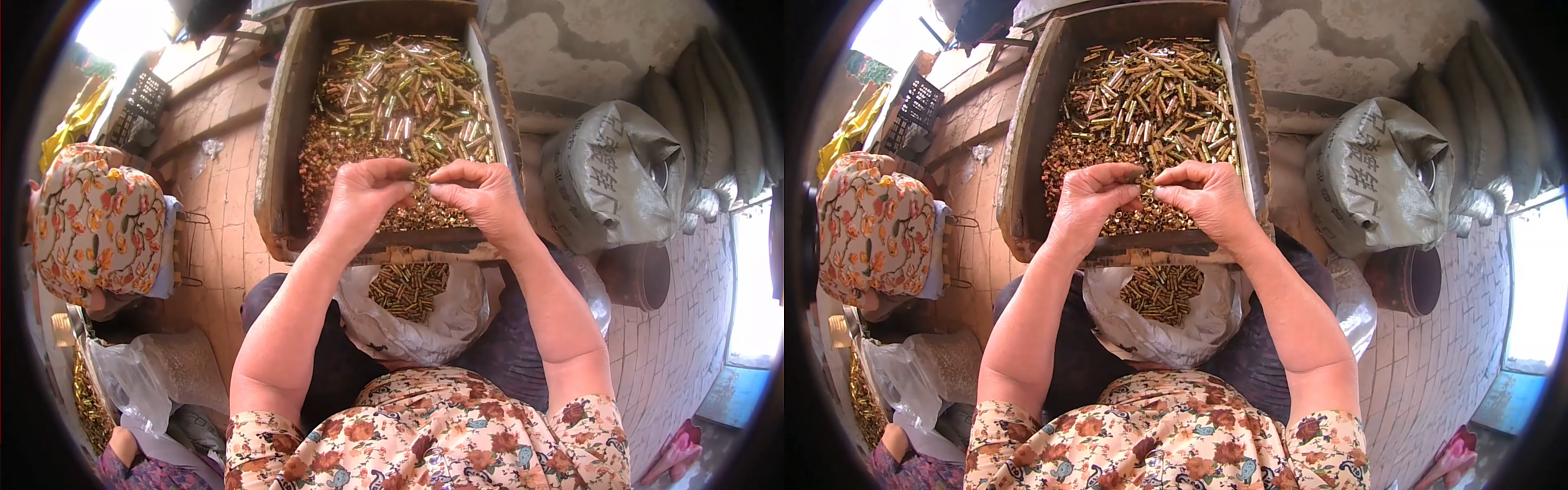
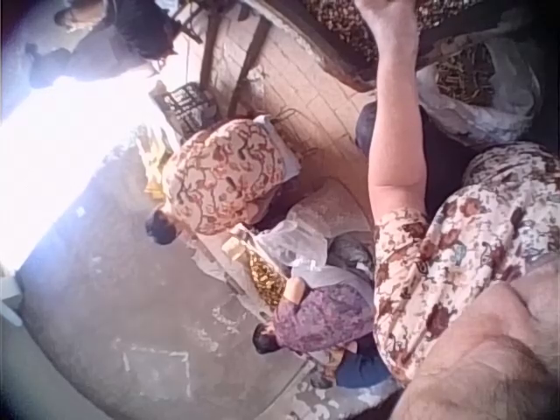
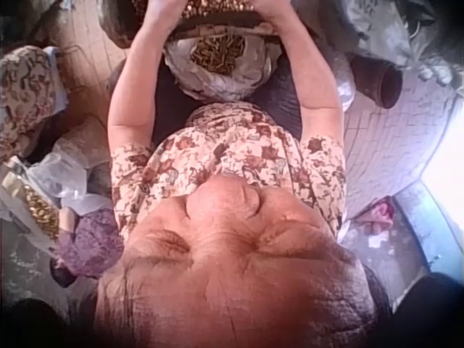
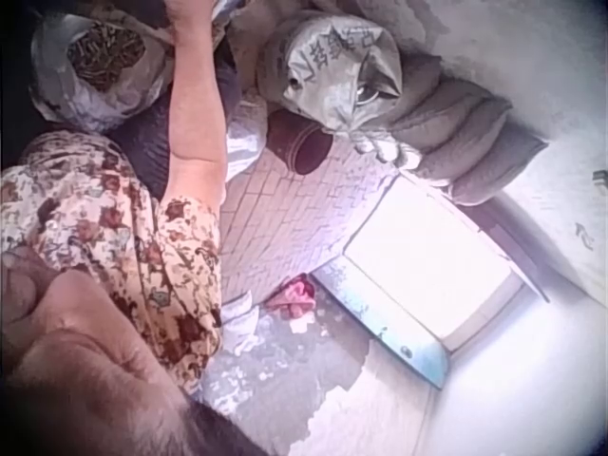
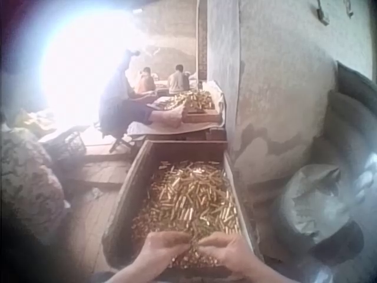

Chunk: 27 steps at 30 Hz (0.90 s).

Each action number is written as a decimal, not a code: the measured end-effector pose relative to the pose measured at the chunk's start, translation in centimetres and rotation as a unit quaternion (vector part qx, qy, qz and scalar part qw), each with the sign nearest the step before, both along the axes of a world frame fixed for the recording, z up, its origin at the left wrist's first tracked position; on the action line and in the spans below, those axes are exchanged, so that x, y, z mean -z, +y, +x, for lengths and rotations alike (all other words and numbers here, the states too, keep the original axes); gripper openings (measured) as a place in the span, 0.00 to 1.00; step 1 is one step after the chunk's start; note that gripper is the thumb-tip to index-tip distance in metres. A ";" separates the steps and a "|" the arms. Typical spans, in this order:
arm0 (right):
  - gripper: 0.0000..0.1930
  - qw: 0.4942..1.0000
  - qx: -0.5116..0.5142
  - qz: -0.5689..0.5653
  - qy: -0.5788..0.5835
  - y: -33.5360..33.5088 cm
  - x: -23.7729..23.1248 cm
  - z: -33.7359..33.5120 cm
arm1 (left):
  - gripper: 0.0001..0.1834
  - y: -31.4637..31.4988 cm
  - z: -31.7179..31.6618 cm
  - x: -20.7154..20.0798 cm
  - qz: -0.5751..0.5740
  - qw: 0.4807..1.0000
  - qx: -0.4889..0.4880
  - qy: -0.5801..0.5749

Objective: The person assembles metal components by fitting metal pieces together by hand from a wooden crate and dropping them into a bag.

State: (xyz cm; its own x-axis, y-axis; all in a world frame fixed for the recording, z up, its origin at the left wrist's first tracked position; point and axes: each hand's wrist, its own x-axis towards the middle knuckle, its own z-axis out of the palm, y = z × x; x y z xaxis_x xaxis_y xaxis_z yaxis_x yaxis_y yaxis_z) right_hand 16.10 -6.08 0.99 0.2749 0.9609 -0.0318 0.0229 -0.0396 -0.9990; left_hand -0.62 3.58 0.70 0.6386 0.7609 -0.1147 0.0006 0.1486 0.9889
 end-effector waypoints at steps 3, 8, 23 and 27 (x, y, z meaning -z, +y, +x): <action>0.05 1.000 0.014 -0.016 0.007 -0.1 -0.3 -0.1 | 0.13 -0.2 0.1 0.1 0.038 0.999 0.026 0.019; 0.06 1.000 0.019 0.001 0.021 0.0 0.1 0.0 | 0.12 -0.4 0.2 0.0 0.051 0.998 0.021 0.023; 0.05 1.000 0.010 0.007 0.013 -0.1 0.2 -0.1 | 0.09 -0.2 -0.1 0.1 -0.007 1.000 -0.012 -0.014; 0.05 0.995 0.026 0.002 0.097 0.0 0.4 0.0 | 0.07 -0.3 -0.2 0.2 -0.026 0.999 -0.018 -0.038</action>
State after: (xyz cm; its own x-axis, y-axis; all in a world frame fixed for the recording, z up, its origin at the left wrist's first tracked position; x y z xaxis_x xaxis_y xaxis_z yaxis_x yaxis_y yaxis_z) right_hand 16.06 -6.10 0.62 0.3123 0.9461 -0.0857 -0.1730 -0.0321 -0.9844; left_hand -0.77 3.28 0.49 0.6199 0.7774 -0.1068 -0.0808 0.1986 0.9767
